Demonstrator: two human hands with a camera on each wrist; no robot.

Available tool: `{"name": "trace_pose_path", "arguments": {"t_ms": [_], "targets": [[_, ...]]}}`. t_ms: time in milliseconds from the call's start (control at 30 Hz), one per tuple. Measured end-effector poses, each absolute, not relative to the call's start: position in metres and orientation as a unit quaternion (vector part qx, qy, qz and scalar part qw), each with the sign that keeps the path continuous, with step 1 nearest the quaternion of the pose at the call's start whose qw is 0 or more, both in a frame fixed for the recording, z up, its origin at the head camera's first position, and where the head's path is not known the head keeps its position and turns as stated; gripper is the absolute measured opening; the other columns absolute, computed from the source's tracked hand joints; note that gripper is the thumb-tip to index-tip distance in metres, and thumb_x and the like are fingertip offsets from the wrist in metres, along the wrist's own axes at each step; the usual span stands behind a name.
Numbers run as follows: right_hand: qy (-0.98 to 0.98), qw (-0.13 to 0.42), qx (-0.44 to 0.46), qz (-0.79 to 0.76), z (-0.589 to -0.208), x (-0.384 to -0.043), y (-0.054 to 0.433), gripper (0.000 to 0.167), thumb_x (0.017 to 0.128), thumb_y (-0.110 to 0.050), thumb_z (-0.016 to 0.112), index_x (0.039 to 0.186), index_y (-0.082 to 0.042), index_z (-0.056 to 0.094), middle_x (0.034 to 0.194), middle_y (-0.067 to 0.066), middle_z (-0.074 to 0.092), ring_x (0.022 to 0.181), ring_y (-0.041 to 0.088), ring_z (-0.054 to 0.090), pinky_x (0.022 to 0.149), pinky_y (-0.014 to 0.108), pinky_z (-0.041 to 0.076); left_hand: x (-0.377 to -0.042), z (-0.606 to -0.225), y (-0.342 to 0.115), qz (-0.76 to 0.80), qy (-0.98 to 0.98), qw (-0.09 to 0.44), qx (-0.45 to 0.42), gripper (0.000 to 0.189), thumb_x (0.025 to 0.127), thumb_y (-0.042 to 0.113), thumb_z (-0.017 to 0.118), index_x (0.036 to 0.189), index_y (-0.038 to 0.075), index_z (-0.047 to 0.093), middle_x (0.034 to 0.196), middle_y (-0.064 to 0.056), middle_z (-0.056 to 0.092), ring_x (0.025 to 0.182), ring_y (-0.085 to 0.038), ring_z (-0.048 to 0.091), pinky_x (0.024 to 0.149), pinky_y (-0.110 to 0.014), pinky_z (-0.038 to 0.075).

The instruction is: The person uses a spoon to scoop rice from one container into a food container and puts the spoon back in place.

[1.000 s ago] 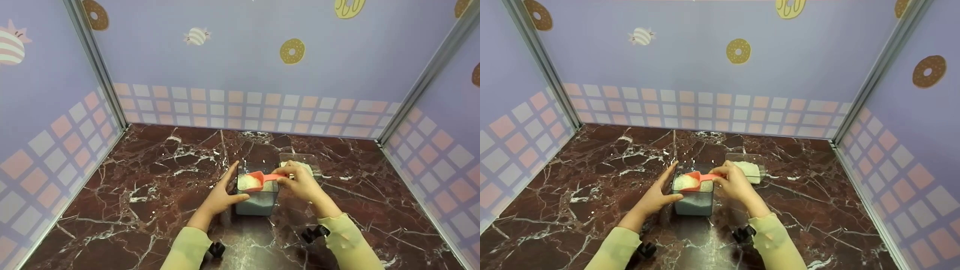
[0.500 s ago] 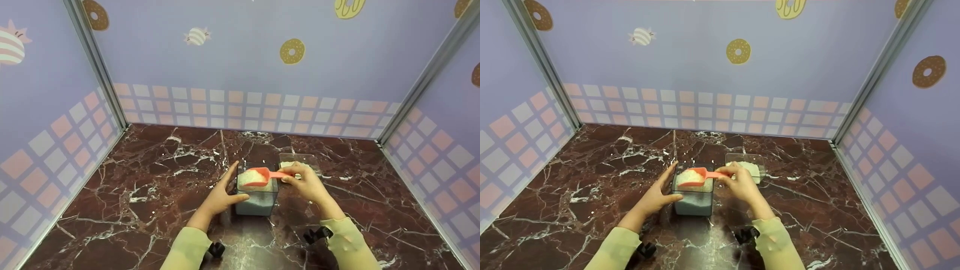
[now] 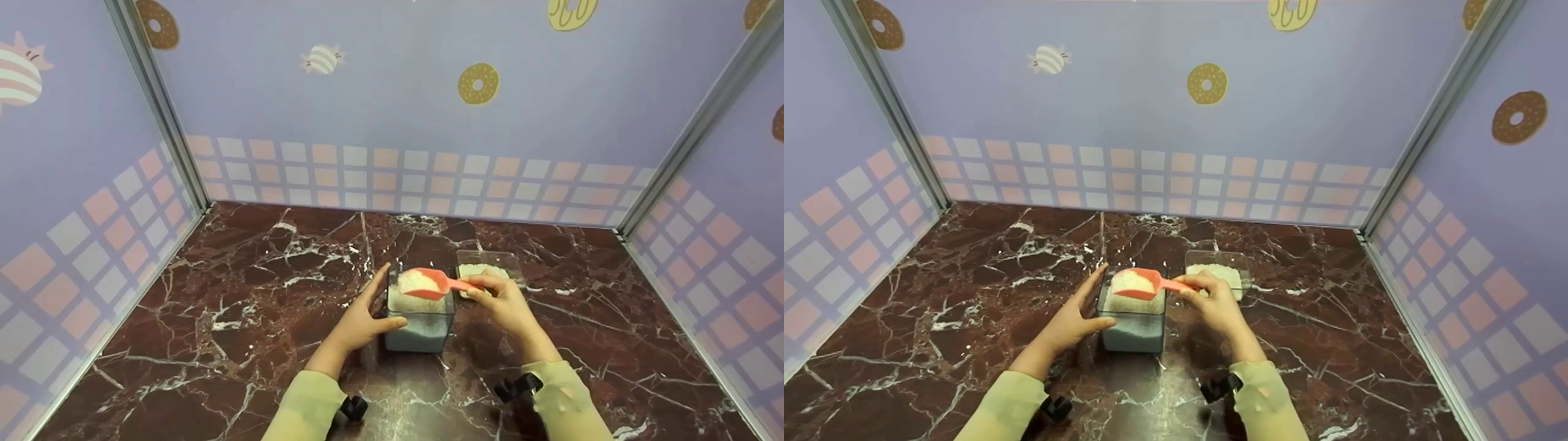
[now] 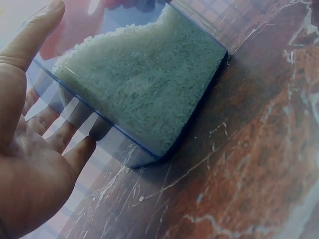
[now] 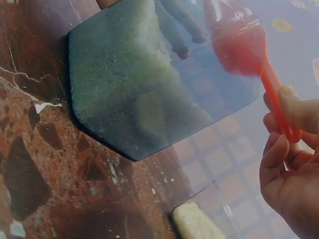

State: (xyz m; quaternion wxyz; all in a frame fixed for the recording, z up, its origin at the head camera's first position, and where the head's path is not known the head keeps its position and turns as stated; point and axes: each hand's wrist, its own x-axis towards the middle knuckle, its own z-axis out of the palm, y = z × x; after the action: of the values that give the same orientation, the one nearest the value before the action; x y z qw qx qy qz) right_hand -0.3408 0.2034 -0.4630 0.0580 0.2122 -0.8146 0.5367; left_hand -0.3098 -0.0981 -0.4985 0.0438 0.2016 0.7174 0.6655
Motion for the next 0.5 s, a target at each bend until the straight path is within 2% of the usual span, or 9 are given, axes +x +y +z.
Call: {"name": "trace_pose_path", "arguments": {"t_ms": [100, 200, 267, 367, 500], "targets": [[-0.796, 0.052, 0.218, 0.562, -0.467, -0.342, 0.205, 0.026, 0.096, -0.004, 0.069, 0.118, 0.009, 0.072, 0.098, -0.006, 0.07, 0.086, 0.002, 0.059, 0.073, 0.013, 0.051, -0.309, -0.498, -0.098, 0.666, 0.718, 0.043, 0.198, 0.111, 0.085, 0.017, 0.085, 0.168, 0.022, 0.011, 0.174, -0.017, 0.01, 0.158, -0.042, 0.019, 0.131, -0.054, 0.021], [-0.772, 0.052, 0.227, 0.591, -0.471, -0.342, 0.208, 0.028, 0.096, -0.01, 0.07, 0.119, 0.007, 0.072, 0.104, -0.013, 0.072, 0.091, 0.0, 0.062, 0.075, 0.012, 0.053, -0.308, -0.497, -0.097, 0.662, 0.723, 0.042, 0.192, 0.112, 0.084, 0.016, 0.086, 0.168, 0.022, 0.011, 0.174, -0.016, 0.01, 0.159, -0.039, 0.019, 0.131, -0.051, 0.021], [-0.756, 0.057, 0.236, 0.607, -0.472, -0.342, 0.211, 0.028, 0.096, -0.012, 0.07, 0.118, 0.005, 0.074, 0.105, -0.016, 0.073, 0.086, -0.002, 0.061, 0.069, 0.011, 0.051, -0.307, -0.497, -0.098, 0.659, 0.727, 0.042, 0.19, 0.112, 0.084, 0.018, 0.086, 0.168, 0.022, 0.012, 0.174, -0.015, 0.01, 0.159, -0.038, 0.018, 0.131, -0.049, 0.022], [-0.739, 0.055, 0.228, 0.632, -0.471, -0.341, 0.214, 0.025, 0.096, -0.012, 0.071, 0.117, 0.001, 0.076, 0.102, -0.016, 0.073, 0.07, -0.002, 0.055, 0.055, 0.011, 0.045, -0.307, -0.497, -0.098, 0.654, 0.731, 0.043, 0.187, 0.111, 0.084, 0.021, 0.086, 0.168, 0.024, 0.012, 0.174, -0.014, 0.01, 0.16, -0.037, 0.017, 0.131, -0.048, 0.022], [-0.722, 0.047, 0.19, 0.663, -0.464, -0.339, 0.217, 0.025, 0.096, -0.003, 0.069, 0.117, 0.008, 0.073, 0.096, -0.009, 0.07, 0.058, 0.002, 0.045, 0.049, 0.013, 0.038, -0.308, -0.497, -0.098, 0.651, 0.736, 0.044, 0.182, 0.111, 0.085, 0.023, 0.086, 0.167, 0.028, 0.013, 0.175, -0.013, 0.009, 0.16, -0.038, 0.017, 0.131, -0.049, 0.023]]}}
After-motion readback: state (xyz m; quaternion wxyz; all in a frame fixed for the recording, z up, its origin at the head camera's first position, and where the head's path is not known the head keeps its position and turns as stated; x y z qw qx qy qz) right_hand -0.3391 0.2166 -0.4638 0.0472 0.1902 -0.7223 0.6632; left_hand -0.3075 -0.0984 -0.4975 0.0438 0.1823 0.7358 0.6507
